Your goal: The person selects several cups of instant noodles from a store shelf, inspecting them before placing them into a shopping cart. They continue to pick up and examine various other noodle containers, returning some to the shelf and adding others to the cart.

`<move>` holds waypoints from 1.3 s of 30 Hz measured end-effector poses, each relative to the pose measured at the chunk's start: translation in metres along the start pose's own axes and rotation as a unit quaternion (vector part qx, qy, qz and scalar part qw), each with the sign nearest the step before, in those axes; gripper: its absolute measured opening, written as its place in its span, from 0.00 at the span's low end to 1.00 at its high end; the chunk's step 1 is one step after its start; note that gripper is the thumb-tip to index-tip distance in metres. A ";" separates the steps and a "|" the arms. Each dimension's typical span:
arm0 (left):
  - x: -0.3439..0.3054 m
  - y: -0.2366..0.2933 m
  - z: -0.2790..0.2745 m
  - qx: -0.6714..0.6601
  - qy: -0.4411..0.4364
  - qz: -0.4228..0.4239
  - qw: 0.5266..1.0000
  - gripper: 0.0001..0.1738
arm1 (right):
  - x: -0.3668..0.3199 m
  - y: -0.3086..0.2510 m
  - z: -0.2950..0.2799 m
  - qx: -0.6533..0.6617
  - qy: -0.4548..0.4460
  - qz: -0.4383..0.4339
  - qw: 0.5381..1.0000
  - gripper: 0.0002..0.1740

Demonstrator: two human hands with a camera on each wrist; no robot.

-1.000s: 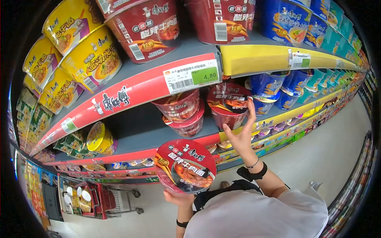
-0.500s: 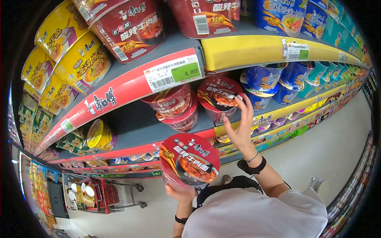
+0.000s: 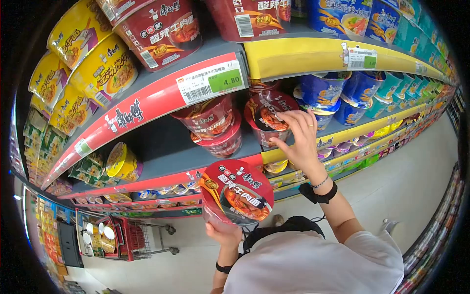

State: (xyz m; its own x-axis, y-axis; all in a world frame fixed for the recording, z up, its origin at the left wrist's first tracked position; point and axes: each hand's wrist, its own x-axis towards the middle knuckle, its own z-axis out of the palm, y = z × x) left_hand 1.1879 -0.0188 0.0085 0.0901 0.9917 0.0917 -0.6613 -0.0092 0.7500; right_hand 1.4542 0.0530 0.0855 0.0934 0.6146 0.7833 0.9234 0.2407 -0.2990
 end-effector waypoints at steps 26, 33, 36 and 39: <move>0.036 -0.034 0.073 -0.305 -0.256 -0.393 0.829 0.54 | -0.070 -0.045 -0.049 0.640 -0.080 0.245 0.724 0.68; 0.044 -0.005 0.092 0.236 -0.213 0.039 0.947 0.54 | -0.061 -0.024 -0.066 0.578 -0.010 0.176 0.796 0.72; 0.057 0.000 0.098 0.356 -0.207 0.146 0.899 0.60 | -0.052 -0.011 -0.060 0.513 -0.013 0.130 0.848 0.72; 0.079 0.004 0.118 0.422 -0.147 0.184 0.875 0.57 | -0.021 -0.003 -0.055 0.404 0.028 0.105 0.908 0.61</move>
State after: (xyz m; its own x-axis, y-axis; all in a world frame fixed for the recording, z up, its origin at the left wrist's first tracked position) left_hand 1.2802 0.0448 0.0958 0.2565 0.8268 0.5006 0.0893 -0.5359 0.8395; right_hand 1.4704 -0.0021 0.1001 0.2746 0.6770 0.6828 0.3109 0.6095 -0.7293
